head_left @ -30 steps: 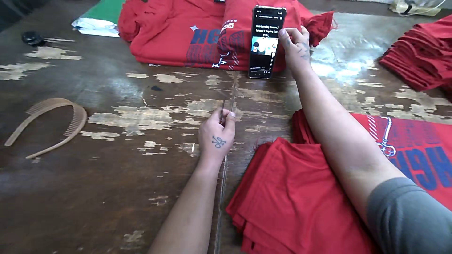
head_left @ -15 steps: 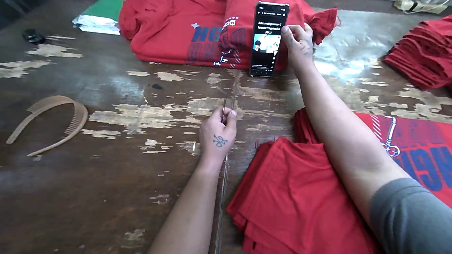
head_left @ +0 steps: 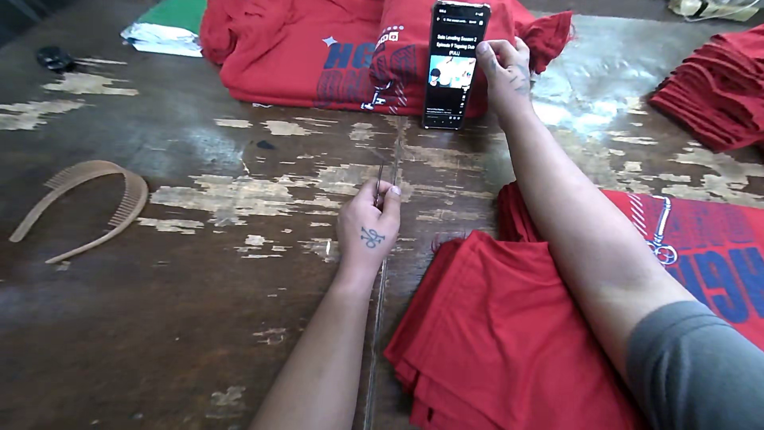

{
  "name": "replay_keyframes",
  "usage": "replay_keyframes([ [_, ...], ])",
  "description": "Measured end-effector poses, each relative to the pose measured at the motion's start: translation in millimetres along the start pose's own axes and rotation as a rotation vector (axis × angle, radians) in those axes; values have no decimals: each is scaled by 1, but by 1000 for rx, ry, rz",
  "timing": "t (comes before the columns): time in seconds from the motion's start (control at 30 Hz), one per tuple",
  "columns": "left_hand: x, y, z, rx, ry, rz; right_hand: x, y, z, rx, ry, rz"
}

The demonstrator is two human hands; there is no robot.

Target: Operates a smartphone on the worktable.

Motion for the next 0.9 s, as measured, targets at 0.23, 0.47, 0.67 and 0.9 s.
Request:
replay_keyframes([
  [0.23, 1, 0, 0, 32, -1, 1, 0, 0, 0, 21, 10, -9],
  [0.47, 0, 0, 0, 33, -9, -3, 0, 0, 0, 25, 6, -8],
  [0.67, 0, 0, 0, 26, -4, 2, 0, 1, 0, 22, 5, -6],
  [0.9, 1, -2, 1, 13, -4, -10, -1, 1, 1, 27, 7, -9],
])
Point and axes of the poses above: each hand's wrist, its own x-axis towards the middle knuckle, its own z-axis out of the palm, y = z × x, the point moved 9 cm from there along x, towards the middle knuckle, and after that the axes turned 13 degrees about -x, right-handed, at the moved point
